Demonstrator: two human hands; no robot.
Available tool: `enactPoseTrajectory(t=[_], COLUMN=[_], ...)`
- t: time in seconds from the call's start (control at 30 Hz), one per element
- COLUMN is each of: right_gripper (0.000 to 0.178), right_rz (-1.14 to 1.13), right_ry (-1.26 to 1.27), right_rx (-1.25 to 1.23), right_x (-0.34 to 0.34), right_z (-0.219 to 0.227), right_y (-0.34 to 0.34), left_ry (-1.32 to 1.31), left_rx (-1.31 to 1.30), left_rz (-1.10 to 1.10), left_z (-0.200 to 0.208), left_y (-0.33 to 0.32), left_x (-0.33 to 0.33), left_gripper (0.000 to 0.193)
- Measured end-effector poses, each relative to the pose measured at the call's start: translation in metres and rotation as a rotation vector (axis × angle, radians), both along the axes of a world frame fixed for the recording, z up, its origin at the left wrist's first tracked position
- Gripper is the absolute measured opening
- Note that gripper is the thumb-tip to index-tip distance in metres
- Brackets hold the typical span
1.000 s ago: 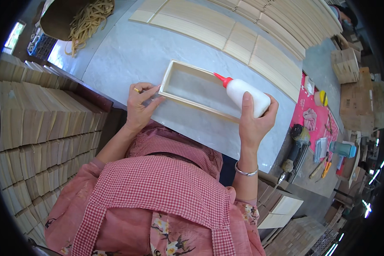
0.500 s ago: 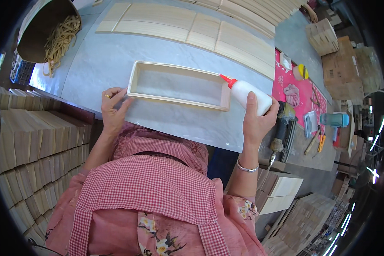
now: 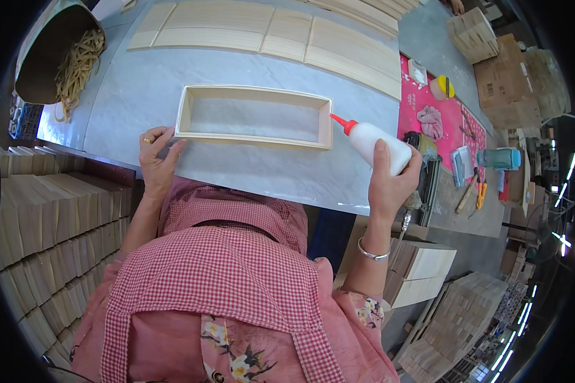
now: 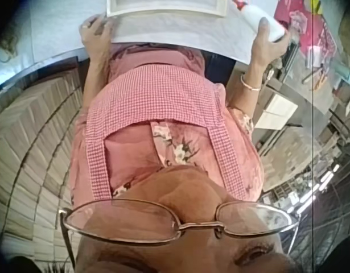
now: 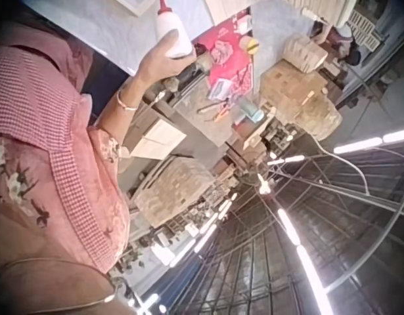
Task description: Assemble wooden boxes by applying glue to the edges and using a pneumatic nail gun to secure the panels.
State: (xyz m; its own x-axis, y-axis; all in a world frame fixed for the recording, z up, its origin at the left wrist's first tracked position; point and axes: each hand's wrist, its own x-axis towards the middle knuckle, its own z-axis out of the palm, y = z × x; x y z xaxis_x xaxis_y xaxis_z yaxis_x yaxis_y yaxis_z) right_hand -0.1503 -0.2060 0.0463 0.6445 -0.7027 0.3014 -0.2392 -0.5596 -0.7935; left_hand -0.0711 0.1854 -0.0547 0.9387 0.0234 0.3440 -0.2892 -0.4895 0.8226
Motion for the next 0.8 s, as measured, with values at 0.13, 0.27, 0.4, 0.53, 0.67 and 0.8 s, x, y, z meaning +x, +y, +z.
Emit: enactPoseTrajectory(t=[0.13, 0.27, 0.4, 0.53, 0.67, 0.8], right_gripper=[0.044, 0.043, 0.042, 0.043, 0.043, 0.044], right_rz=[-0.020, -0.032, -0.029, 0.196, 0.363, 0.496], right_ry=[0.043, 0.062, 0.090, -0.033, 0.053, 0.050], right_rx=[0.027, 0.058, 0.249, 0.476, 0.520, 0.471], right_x=[-0.028, -0.046, -0.038, -0.019, 0.012, 0.033], right_z=[0.001, 0.007, 0.011, 0.000, 0.004, -0.008], right_y=[0.001, 0.006, 0.036, 0.084, 0.146, 0.174], left_ry=[0.006, -0.041, -0.324, -0.489, -0.488, -0.494], left_rx=[0.005, 0.003, 0.115, 0.358, 0.444, 0.481], left_rz=[0.005, 0.019, 0.016, -0.058, -0.080, -0.097], left_z=[0.003, 0.001, -0.003, -0.006, -0.012, -0.018], left_y=[0.000, -0.002, 0.002, 0.001, 0.000, 0.003], left_x=[0.002, 0.001, -0.001, -0.011, -0.022, -0.023], left_gripper=[0.038, 0.033, 0.027, 0.034, 0.035, 0.038])
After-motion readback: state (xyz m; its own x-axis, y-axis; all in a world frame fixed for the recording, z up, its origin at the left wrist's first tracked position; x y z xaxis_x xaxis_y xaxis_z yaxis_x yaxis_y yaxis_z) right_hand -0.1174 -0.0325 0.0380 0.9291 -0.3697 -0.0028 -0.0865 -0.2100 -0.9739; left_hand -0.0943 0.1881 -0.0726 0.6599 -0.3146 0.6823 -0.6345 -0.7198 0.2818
